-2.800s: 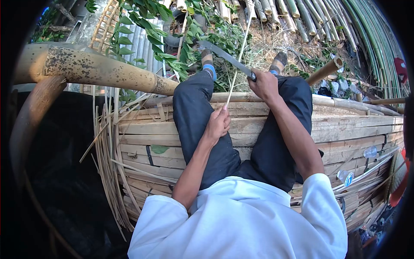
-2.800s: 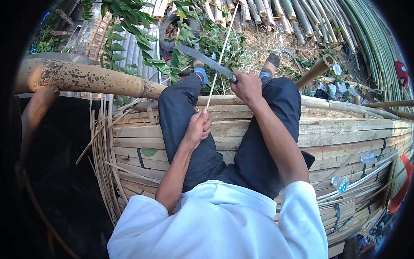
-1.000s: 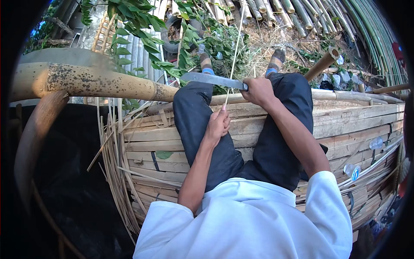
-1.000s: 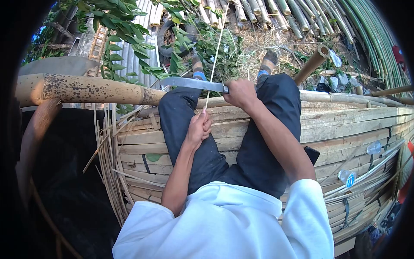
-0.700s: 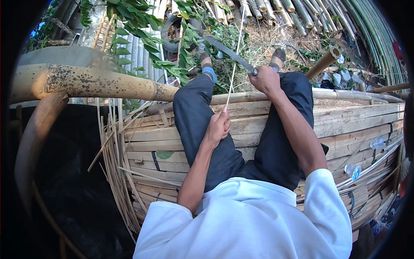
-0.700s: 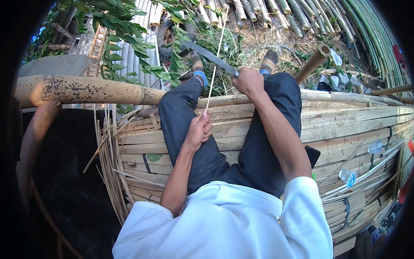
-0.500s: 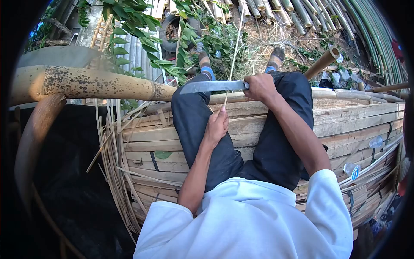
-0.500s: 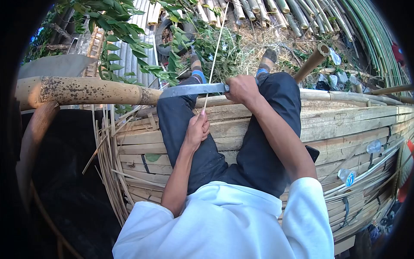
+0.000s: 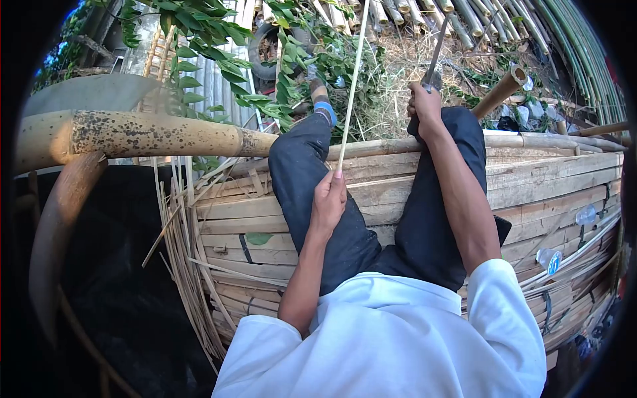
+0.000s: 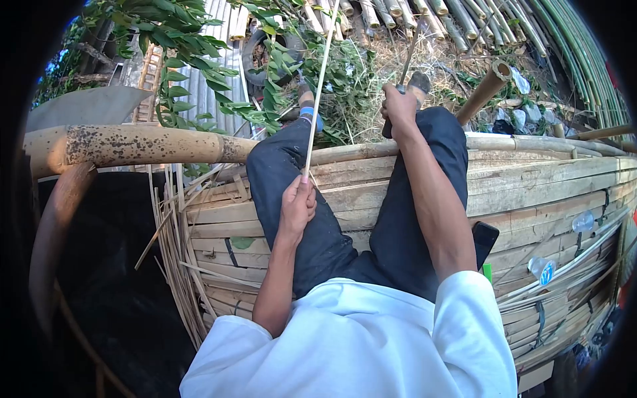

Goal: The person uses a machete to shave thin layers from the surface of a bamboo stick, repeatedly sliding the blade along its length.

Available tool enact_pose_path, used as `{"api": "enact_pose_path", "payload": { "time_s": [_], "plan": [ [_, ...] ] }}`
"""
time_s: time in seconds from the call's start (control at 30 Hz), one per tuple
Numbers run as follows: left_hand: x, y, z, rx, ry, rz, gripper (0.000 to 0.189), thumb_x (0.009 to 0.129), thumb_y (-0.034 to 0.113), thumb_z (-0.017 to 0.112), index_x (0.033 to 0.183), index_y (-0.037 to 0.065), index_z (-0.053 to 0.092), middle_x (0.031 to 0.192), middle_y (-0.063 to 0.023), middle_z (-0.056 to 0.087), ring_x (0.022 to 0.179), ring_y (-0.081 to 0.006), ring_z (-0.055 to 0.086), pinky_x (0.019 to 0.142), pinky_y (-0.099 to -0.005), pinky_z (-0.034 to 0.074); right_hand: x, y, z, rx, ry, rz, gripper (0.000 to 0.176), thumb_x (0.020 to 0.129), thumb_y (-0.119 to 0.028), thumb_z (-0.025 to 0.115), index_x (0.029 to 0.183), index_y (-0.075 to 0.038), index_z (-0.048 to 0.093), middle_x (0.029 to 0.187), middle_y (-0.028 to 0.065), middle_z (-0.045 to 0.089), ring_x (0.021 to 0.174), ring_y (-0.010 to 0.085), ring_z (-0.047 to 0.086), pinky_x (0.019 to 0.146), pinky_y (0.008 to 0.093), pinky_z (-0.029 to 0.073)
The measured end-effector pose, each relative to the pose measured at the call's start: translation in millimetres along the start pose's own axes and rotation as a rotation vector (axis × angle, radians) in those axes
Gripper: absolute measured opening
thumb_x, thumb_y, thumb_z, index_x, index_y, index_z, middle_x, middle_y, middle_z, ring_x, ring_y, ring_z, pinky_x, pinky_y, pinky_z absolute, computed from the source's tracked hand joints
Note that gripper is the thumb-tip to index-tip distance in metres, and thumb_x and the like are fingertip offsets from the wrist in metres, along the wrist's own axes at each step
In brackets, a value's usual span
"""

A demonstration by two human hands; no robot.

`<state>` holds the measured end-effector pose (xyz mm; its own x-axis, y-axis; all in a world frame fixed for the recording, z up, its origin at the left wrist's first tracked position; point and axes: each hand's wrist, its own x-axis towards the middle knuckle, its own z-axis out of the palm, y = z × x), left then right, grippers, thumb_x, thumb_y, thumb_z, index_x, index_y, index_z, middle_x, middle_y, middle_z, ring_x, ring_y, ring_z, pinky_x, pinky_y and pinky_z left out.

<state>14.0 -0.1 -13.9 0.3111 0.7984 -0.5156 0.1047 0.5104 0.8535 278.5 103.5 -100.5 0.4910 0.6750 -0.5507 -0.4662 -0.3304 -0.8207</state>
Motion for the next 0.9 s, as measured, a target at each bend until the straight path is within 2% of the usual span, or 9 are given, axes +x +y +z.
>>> {"api": "enact_pose_path", "payload": {
  "time_s": [0.07,0.17,0.2,0.27,0.33,0.37,0.4,0.5,0.9],
  "plan": [
    [2,5,-6,0.060,0.145,0.070,0.032,0.101,0.036,0.041,0.078,0.014,0.040,0.059,0.0074,0.030,0.044,0.0000,0.024,0.038,-0.0184,0.019,-14,-3,1,0.068,-0.050,-0.063,0.030,0.080,-0.018,0.059,0.058,0.000,0.049,0.054,0.0027,0.052,0.045,0.0136,0.044,0.047,0.0340,0.036],
    [6,11,-16,0.082,0.179,0.082,0.028,0.102,0.031,0.041,0.083,0.011,0.046,0.060,0.0074,0.032,0.047,0.0003,0.026,0.040,-0.0183,0.022,-48,-2,-1,-0.591,-0.253,-0.575,0.025,0.081,-0.022,0.061,0.067,-0.001,0.058,0.053,0.0083,0.052,0.047,0.0164,0.042,0.051,0.0354,0.038],
    [7,13,-18,0.114,0.181,0.114,0.027,0.102,0.029,0.040,0.084,0.009,0.048,0.060,0.0071,0.033,0.049,0.0000,0.029,0.041,-0.0181,0.024,-64,-8,3,-0.754,-0.339,-0.624,0.020,0.079,-0.023,0.063,0.075,-0.004,0.064,0.056,0.0145,0.056,0.049,0.0237,0.053,0.055,0.0393,0.044],
    [15,-2,-24,0.182,0.212,0.143,0.026,0.102,0.026,0.041,0.089,0.006,0.050,0.061,0.0041,0.036,0.050,-0.0028,0.034,0.044,-0.0221,0.030,-79,5,12,-0.983,-0.425,-0.813,0.018,0.077,-0.022,0.065,0.073,-0.005,0.062,0.058,0.0148,0.057,0.056,0.0319,0.060,0.056,0.0424,0.046],
    [19,-10,-18,0.436,0.308,0.289,0.027,0.101,0.026,0.041,0.091,0.003,0.050,0.060,-0.0008,0.039,0.052,-0.0078,0.039,0.047,-0.0295,0.036,-95,14,22,-1.123,-0.501,-0.835,0.020,0.073,-0.026,0.062,0.084,-0.011,0.069,0.064,0.0167,0.063,0.066,0.0364,0.063,0.063,0.0463,0.052],
    [18,-10,-15,0.556,0.331,0.276,0.028,0.101,0.025,0.042,0.096,0.000,0.052,0.063,-0.0109,0.051,0.055,-0.0222,0.054,0.054,-0.0390,0.041,-99,21,26,-1.158,-0.545,-0.896,0.019,0.072,-0.027,0.063,0.081,-0.011,0.068,0.063,0.0153,0.063,0.061,0.0352,0.063,0.060,0.0455,0.052],
    [16,-7,-9,0.555,0.328,0.274,0.028,0.101,0.025,0.042,0.096,0.000,0.052,0.063,-0.0109,0.051,0.055,-0.0222,0.054,0.054,-0.0390,0.041,-104,24,29,-1.159,-0.544,-0.893,0.019,0.072,-0.027,0.063,0.081,-0.011,0.068,0.063,0.0153,0.063,0.061,0.0352,0.063,0.060,0.0455,0.052],
    [15,-6,7,0.633,0.411,0.341,0.032,0.099,0.027,0.041,0.104,-0.001,0.057,0.082,-0.0259,0.063,0.080,-0.0460,0.060,0.062,-0.0493,0.044,-114,27,36,-1.245,-0.631,-0.963,0.018,0.070,-0.026,0.064,0.077,-0.009,0.064,0.060,0.0149,0.062,0.058,0.0337,0.064,0.056,0.0454,0.051],
    [21,-15,10,0.913,0.536,0.394,0.029,0.099,0.026,0.041,0.097,0.003,0.058,0.068,-0.0210,0.060,0.066,-0.0429,0.059,0.057,-0.0503,0.041,-97,27,32,-1.444,-0.529,-0.818,0.022,0.067,-0.030,0.066,0.075,-0.009,0.068,0.067,0.0164,0.065,0.064,0.0345,0.066,0.060,0.0440,0.053]
  ]
}}
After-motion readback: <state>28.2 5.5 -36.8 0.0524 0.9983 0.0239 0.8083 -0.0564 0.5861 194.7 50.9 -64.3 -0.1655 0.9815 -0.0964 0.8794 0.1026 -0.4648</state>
